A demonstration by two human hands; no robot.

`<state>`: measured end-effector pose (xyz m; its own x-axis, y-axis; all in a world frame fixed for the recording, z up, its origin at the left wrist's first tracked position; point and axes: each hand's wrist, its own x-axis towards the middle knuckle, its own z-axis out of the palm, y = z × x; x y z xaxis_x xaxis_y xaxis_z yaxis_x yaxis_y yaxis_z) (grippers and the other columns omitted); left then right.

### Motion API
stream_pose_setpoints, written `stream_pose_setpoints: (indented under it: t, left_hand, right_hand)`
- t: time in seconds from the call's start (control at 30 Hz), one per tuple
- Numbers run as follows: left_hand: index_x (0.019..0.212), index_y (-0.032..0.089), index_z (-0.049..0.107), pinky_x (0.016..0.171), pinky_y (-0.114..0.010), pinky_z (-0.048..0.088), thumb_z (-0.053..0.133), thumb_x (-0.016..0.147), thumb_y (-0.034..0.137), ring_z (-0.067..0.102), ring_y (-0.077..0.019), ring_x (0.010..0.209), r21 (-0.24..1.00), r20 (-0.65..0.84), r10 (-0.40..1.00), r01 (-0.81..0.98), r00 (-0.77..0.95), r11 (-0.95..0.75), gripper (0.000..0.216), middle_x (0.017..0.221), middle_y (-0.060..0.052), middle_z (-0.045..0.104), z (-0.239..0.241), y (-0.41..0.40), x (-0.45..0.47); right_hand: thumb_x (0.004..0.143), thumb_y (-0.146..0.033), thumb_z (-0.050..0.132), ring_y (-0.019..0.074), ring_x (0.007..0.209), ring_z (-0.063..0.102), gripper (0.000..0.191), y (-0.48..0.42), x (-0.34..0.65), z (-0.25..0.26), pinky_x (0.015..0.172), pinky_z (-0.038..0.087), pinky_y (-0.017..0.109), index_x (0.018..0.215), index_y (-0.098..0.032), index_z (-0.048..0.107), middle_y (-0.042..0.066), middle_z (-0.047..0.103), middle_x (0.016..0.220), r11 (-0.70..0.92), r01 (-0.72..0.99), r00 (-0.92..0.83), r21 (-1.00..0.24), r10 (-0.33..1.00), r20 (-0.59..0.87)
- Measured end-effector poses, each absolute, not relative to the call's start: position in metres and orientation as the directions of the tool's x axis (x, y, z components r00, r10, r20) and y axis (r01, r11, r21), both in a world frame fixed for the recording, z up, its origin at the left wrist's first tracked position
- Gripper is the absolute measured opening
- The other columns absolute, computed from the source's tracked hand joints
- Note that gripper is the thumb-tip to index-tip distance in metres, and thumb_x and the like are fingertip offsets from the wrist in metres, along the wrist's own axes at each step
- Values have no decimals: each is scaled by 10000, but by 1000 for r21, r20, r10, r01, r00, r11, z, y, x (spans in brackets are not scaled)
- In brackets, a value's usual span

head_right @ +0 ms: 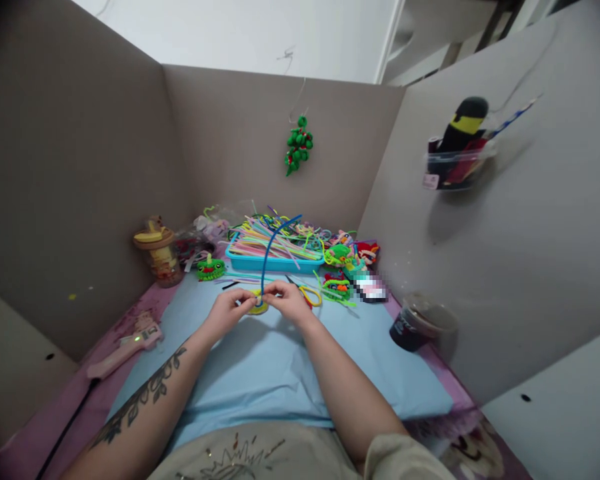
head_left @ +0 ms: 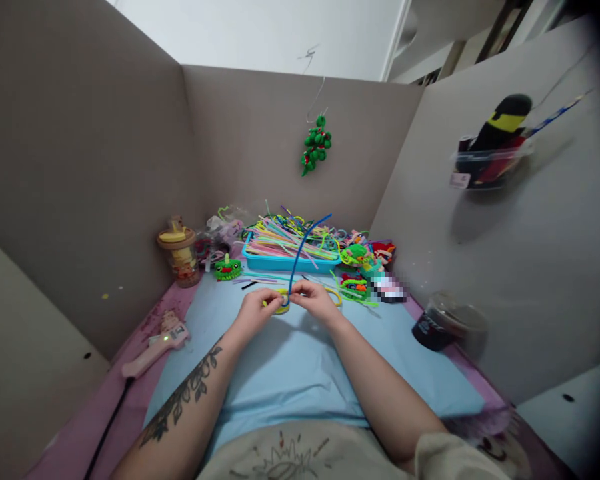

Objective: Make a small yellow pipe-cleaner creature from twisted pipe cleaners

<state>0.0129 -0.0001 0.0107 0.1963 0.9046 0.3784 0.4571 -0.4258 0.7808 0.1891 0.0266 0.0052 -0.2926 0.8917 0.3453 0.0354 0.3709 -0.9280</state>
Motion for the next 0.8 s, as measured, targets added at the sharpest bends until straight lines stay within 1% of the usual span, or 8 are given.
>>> stream_pose_setpoints:
  t: [0.13, 0.23, 0.4, 0.57, 0.63, 0.7, 0.8]
  left_hand:
    - [699, 148, 672, 610, -225, 416, 534, 766, 305, 575, -142, 669, 788, 350, 888, 417, 299, -452, 220, 713, -37, 667, 14, -2, 12]
    - [714, 148, 682, 609, -222, 404, 524, 772, 285, 566, -137, 663, 778, 343, 874, 418, 343, -470, 217, 709, -32, 665, 15, -3, 10]
    - [736, 152, 690, 614, -216, 383, 515, 777, 241, 554, -130, 661, 694, 345, 843, 493, 412, -525, 201, 710, -23, 663, 9, 0, 7]
    - [748, 164, 696, 648, -220, 393, 516, 771, 211, 567, -134, 674, 645, 332, 827, 530, 455, -551, 187, 730, -23, 681, 1, 3, 6]
    - [749, 169, 698, 645, -220, 396, 518, 769, 212, 575, -136, 675, 655, 330, 829, 522, 453, -546, 186, 731, -22, 685, 1, 4, 6]
    - [751, 168, 700, 640, -222, 403, 521, 770, 236, 583, -143, 679, 698, 321, 847, 499, 423, -514, 193, 735, -26, 689, 3, 4, 7]
    - [778, 147, 704, 650, -236, 426, 547, 758, 290, 599, -161, 698, 809, 289, 914, 439, 284, -392, 213, 770, -49, 699, 6, 4, 11]
  right_hand:
    - [657, -305, 688, 136, 668, 551, 153, 25, 190, 7, 643, 436, 266, 699, -167, 637, 1, 606, 700, 380, 68, -350, -922, 875, 335]
    - [690, -290, 649, 129, 654, 536, 132, 24, 190, 7, 608, 418, 247, 698, -161, 621, -1, 589, 687, 408, 160, -382, -899, 865, 324]
    - [714, -243, 585, 125, 662, 514, 93, 20, 189, 8, 566, 385, 219, 689, -154, 597, 6, 561, 700, 454, 350, -423, -819, 857, 295]
    - [728, -198, 515, 114, 640, 460, 108, 17, 186, 7, 566, 344, 215, 627, -163, 524, -12, 494, 660, 515, 452, -478, -728, 829, 290]
    - [733, -193, 489, 115, 640, 441, 114, 18, 185, 5, 564, 326, 216, 621, -169, 489, -17, 473, 655, 538, 460, -502, -706, 814, 293]
    - [737, -201, 474, 114, 637, 422, 118, 19, 184, 4, 557, 307, 215, 623, -175, 457, -22, 454, 649, 541, 455, -491, -707, 815, 307]
    - [743, -243, 469, 108, 603, 381, 158, 23, 184, 2, 541, 282, 213, 609, -183, 408, -36, 409, 615, 499, 417, -415, -760, 848, 329]
